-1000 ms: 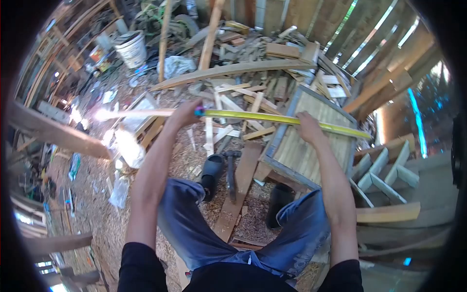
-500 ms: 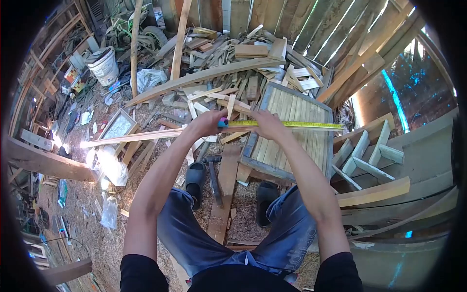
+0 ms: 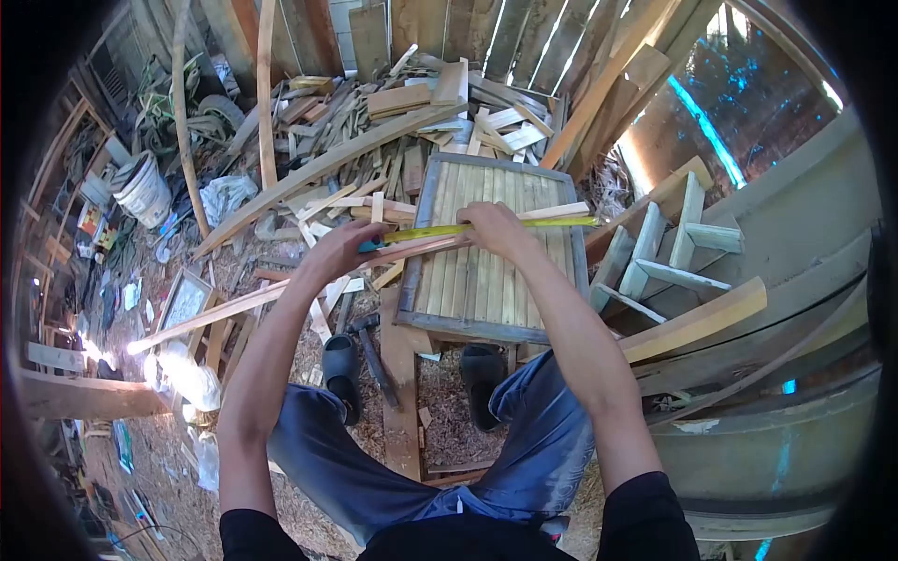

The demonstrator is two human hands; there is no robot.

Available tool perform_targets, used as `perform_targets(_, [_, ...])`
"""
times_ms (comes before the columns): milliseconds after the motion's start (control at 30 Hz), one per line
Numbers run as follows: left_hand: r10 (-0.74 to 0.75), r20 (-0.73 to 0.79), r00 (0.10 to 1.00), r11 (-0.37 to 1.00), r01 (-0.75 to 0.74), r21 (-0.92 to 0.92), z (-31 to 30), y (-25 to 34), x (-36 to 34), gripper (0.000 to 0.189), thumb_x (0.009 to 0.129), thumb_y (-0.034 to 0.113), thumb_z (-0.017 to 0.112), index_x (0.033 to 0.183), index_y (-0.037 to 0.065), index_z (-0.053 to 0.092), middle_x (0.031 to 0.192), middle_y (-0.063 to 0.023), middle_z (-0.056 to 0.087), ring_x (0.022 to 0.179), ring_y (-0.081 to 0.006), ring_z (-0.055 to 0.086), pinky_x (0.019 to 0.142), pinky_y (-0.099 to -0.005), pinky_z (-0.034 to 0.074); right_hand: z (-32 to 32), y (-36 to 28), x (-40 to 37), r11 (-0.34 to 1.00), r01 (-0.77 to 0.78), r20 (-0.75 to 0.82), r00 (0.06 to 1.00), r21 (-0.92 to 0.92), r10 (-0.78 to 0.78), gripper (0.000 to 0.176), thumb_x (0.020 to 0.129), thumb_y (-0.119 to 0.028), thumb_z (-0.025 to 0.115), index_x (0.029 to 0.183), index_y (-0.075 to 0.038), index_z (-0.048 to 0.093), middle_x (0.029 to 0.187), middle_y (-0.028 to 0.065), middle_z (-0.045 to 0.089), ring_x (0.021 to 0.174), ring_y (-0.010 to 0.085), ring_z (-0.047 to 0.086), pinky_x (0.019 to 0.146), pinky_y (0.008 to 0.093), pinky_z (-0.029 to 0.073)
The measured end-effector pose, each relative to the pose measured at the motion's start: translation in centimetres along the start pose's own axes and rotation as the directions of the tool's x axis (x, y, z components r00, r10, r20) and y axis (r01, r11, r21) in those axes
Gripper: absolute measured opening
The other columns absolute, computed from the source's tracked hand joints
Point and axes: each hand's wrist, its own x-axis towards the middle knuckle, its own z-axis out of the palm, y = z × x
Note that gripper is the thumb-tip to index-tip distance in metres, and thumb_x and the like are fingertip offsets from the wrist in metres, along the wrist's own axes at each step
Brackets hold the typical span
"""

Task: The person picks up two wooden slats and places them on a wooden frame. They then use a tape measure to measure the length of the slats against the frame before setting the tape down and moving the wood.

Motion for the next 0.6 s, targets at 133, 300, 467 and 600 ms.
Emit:
perform_targets(133, [0.007, 0.001, 1.0, 0.999, -0.007, 0.046, 0.3, 1.2, 2.1, 0.036, 0.081, 0.016, 0.071, 0.112, 0.009, 0.056, 0.1, -0.0117, 0.063, 0.09, -0.0305, 0.063, 0.076, -0.0394, 0.051, -2.5, 0.2, -0.3, 0.99, -0.117, 0.067, 0.992, 0.077, 0.112, 0.025, 0.078, -0.029, 0.069, 0.091, -0.008, 0.069, 0.09, 0.016, 0.067, 0.09, 0.0355, 0.062, 0.079, 0.0459, 0.049])
perform_targets(300, [-0.033, -0.047, 0.998, 0.999, 0.034, 0.019, -0.3, 3.5, 2.4, 0.034, 0.086, 0.022, 0.068, 0.114, 0.007, 0.057, 0.102, -0.0129, 0.063, 0.096, -0.0296, 0.063, 0.08, -0.0381, 0.051, -2.8, 0.8, -0.7, 0.987, -0.043, -0.051, 0.997, 0.154, 0.052, 0.023, 0.08, -0.028, 0.068, 0.09, -0.008, 0.07, 0.088, 0.0162, 0.068, 0.088, 0.0362, 0.063, 0.078, 0.0458, 0.049])
perform_targets(467, [-0.16, 0.01, 0.987, 0.969, 0.159, -0.188, 0.6, 5.0, 2.3, 0.04, 0.095, 0.034, 0.055, 0.121, 0.004, 0.057, 0.103, -0.0172, 0.063, 0.102, -0.0299, 0.06, 0.088, -0.0377, 0.047, -2.8, -1.4, 0.8, 0.995, 0.039, -0.071, 0.996, -0.091, -0.046, 0.013, 0.082, -0.016, 0.059, 0.084, -0.013, 0.072, 0.087, 0.0115, 0.068, 0.091, 0.0273, 0.063, 0.092, 0.0443, 0.042])
perform_targets(600, [-0.427, 0.179, 0.886, 0.711, 0.452, -0.539, 0.9, 4.8, 2.2, 0.032, 0.092, 0.027, 0.059, 0.113, 0.003, 0.059, 0.093, -0.0099, 0.062, 0.089, -0.0167, 0.059, 0.077, -0.0306, 0.047, -3.4, -4.6, 2.1, 0.924, 0.105, -0.21, 0.958, -0.367, -0.193, 0.018, 0.08, -0.009, 0.056, 0.086, -0.016, 0.072, 0.089, 0.0066, 0.068, 0.101, 0.0203, 0.06, 0.097, 0.0427, 0.035])
